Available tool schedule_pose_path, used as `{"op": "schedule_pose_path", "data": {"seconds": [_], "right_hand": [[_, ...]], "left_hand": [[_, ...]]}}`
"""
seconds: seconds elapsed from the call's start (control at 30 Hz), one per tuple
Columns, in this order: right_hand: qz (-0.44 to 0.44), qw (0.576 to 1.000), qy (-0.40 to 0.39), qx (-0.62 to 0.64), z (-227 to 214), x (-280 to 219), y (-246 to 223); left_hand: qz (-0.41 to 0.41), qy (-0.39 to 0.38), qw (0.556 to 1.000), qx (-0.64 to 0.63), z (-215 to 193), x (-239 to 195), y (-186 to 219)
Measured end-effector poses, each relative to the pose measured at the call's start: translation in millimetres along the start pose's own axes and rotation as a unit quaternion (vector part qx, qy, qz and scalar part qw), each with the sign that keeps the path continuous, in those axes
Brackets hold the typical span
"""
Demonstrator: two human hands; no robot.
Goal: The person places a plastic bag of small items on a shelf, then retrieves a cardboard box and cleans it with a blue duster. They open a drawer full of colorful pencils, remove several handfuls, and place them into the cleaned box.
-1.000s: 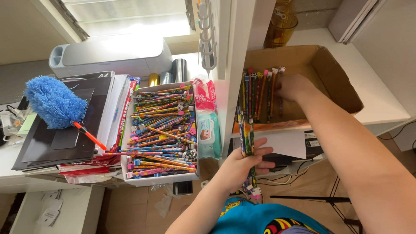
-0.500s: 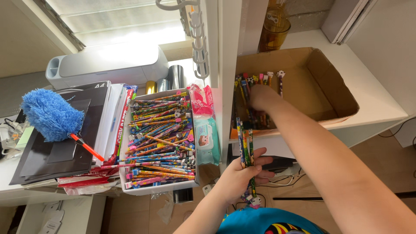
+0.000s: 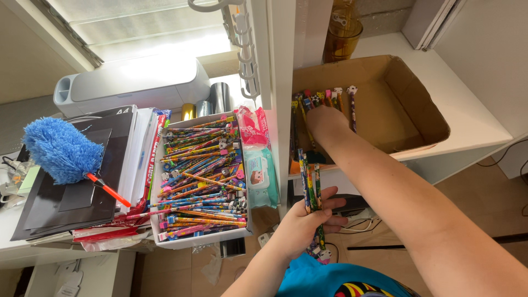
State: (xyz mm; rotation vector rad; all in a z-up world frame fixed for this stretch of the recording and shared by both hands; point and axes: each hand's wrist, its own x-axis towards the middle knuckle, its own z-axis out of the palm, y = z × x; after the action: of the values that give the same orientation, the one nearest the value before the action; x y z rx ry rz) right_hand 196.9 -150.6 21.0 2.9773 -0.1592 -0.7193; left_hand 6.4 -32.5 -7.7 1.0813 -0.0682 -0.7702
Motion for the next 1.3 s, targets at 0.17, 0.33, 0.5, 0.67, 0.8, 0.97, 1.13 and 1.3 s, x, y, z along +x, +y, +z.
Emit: {"op": "schedule_pose_path", "data": {"seconds": [0.17, 0.33, 0.5, 0.67, 0.8, 0.97, 1.13, 1.3], "right_hand": [[0.008, 1.000, 0.000, 0.026, 1, -4, 1], [0.001, 0.992, 0.054, 0.117, 14, 23, 14], [0.007, 0.999, -0.013, 0.044, -2, -5, -1], [-0.029, 0.999, -0.027, -0.016, 0, -2, 1], [-0.016, 0.999, -0.005, 0.030, -7, -22, 0], [-0.033, 0.996, 0.043, 0.070, 10, 9, 6], [-0.032, 0.995, 0.054, 0.083, 13, 16, 8], [-0.013, 0.986, 0.065, 0.152, 15, 15, 9]], "left_hand": [[0.008, 0.001, 1.000, 0.016, -1, -4, -1], [0.021, 0.000, 1.000, 0.017, -6, -6, -5], [0.019, -0.005, 1.000, 0.017, -3, -6, -3], [-0.001, 0.005, 1.000, -0.017, 1, -9, 2], [0.007, 0.003, 0.998, -0.059, -3, -3, -11], [0.001, 0.013, 0.999, -0.052, -3, -6, -12], [0.020, 0.023, 0.998, -0.061, -5, -10, -15], [-0.003, 0.042, 0.997, -0.065, -3, -18, -10]]}}
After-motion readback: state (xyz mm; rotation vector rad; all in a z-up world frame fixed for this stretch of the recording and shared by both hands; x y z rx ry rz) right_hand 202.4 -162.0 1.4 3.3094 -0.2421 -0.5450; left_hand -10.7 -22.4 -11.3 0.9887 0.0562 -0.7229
